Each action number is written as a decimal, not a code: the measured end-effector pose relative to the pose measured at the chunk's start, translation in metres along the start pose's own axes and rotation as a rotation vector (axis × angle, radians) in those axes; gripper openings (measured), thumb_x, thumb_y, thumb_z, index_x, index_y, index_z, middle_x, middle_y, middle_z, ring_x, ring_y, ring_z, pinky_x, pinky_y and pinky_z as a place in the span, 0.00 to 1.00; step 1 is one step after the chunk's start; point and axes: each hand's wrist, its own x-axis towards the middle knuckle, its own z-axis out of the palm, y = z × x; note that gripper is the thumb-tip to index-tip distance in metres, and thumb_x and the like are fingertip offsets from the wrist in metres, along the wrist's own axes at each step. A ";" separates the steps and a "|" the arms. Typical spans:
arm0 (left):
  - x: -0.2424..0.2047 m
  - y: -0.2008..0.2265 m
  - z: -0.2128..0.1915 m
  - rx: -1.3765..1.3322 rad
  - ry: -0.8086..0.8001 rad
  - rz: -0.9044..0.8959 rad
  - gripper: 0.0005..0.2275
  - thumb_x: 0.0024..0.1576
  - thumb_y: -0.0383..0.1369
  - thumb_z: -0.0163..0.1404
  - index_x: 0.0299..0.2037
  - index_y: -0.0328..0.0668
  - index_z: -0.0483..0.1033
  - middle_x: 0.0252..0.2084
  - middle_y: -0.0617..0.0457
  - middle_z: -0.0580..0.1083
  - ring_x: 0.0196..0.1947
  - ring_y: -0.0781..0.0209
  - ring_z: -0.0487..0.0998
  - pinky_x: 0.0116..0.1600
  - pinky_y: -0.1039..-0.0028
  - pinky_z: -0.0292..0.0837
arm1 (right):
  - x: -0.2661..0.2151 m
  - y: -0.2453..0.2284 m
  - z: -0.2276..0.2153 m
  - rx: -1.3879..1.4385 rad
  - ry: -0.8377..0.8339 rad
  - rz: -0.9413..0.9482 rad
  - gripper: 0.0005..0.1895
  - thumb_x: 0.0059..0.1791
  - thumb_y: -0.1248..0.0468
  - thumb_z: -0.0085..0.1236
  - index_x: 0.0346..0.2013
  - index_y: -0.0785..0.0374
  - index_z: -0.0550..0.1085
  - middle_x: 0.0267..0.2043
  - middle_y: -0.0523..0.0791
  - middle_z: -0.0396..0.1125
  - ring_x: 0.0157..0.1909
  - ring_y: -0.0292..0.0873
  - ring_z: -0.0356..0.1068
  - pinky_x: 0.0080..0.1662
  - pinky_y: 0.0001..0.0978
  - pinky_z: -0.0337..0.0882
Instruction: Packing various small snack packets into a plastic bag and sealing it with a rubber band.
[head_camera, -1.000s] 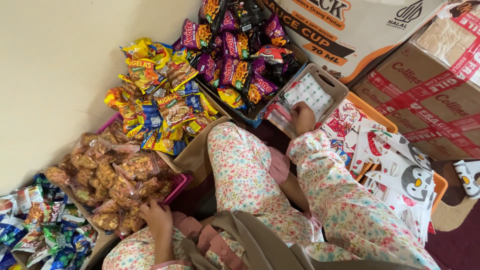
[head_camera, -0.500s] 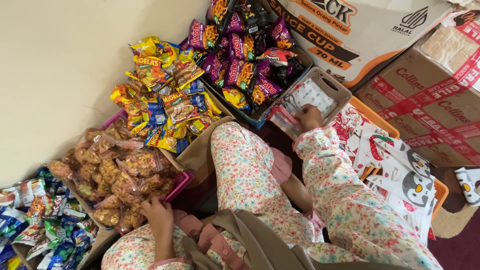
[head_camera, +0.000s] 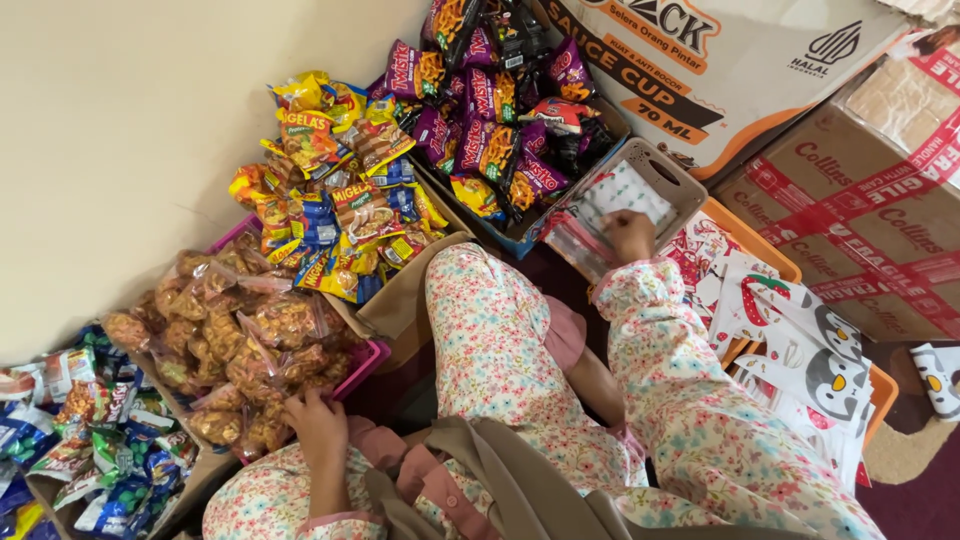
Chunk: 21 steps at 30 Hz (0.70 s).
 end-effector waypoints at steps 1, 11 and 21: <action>0.000 -0.004 0.005 -0.001 -0.002 -0.005 0.11 0.57 0.28 0.49 0.50 0.36 0.76 0.54 0.36 0.62 0.56 0.29 0.60 0.61 0.45 0.60 | 0.003 0.003 0.001 -0.005 -0.002 0.000 0.07 0.57 0.67 0.54 0.46 0.59 0.79 0.50 0.48 0.76 0.41 0.44 0.75 0.42 0.27 0.79; 0.028 0.067 0.050 -0.134 0.341 0.292 0.19 0.40 0.32 0.66 0.44 0.47 0.79 0.41 0.41 0.73 0.45 0.38 0.75 0.54 0.53 0.72 | -0.083 -0.045 0.076 0.147 0.526 -0.946 0.07 0.54 0.70 0.51 0.46 0.57 0.71 0.36 0.55 0.71 0.41 0.66 0.71 0.43 0.53 0.69; 0.006 0.236 -0.115 -0.949 0.298 0.138 0.14 0.53 0.47 0.64 0.39 0.50 0.79 0.34 0.51 0.81 0.39 0.52 0.84 0.46 0.66 0.78 | -0.235 -0.090 0.165 0.327 -0.431 -1.231 0.09 0.47 0.67 0.67 0.41 0.55 0.80 0.40 0.42 0.76 0.38 0.45 0.73 0.40 0.32 0.75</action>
